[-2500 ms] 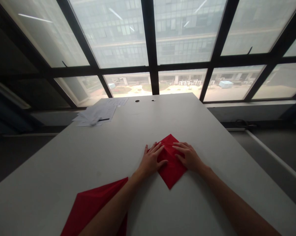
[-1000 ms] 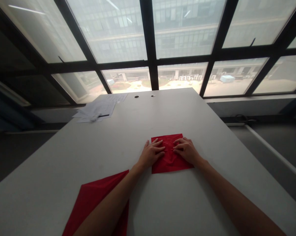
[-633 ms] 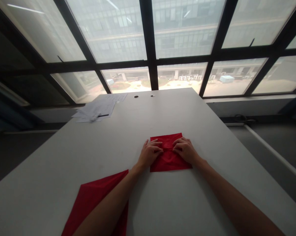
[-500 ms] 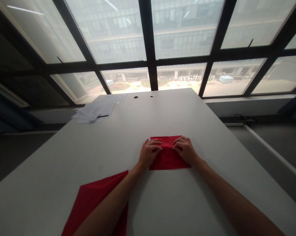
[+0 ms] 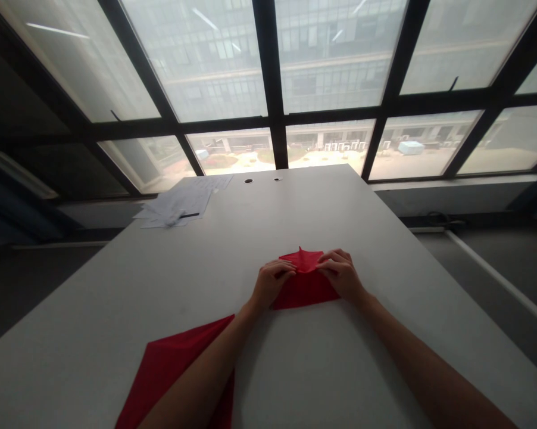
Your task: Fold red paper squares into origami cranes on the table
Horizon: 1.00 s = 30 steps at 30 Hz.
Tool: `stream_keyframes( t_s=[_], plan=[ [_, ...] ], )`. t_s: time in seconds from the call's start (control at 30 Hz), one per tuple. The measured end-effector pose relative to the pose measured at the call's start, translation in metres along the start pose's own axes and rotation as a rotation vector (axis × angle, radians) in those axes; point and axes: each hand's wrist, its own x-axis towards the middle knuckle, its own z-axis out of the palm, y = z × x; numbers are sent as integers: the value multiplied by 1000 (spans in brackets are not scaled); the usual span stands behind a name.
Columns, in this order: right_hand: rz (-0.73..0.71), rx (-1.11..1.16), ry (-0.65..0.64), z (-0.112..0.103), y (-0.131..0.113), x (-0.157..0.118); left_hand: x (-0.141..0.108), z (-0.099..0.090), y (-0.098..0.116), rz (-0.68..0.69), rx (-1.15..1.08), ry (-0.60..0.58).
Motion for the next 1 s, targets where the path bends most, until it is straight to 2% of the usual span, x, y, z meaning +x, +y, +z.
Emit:
stream_keyframes(
  t_s=[0.23, 0.37, 0.57, 0.7, 0.8, 0.9, 1.0],
  plan=[
    [24, 110, 11, 1, 4, 1, 0, -5, -3, 49, 84, -48],
    [22, 144, -40, -1, 2, 2, 0, -8, -2, 68, 150, -75],
    [-42, 160, -97, -8, -6, 6, 3, -17, 16, 150, 281, -225],
    [-103, 95, -162, -11, -13, 8, 6, -23, 31, 266, 438, -390],
    [-126, 82, -191, -13, -15, 9, 8, -25, 34, 312, 431, -479],
    [-92, 68, -131, -14, -14, 10, 8, -24, 29, 309, 356, -437],
    [78, 74, 116, -13, -12, 11, 8, -21, 20, 278, 327, -288]
  ],
)
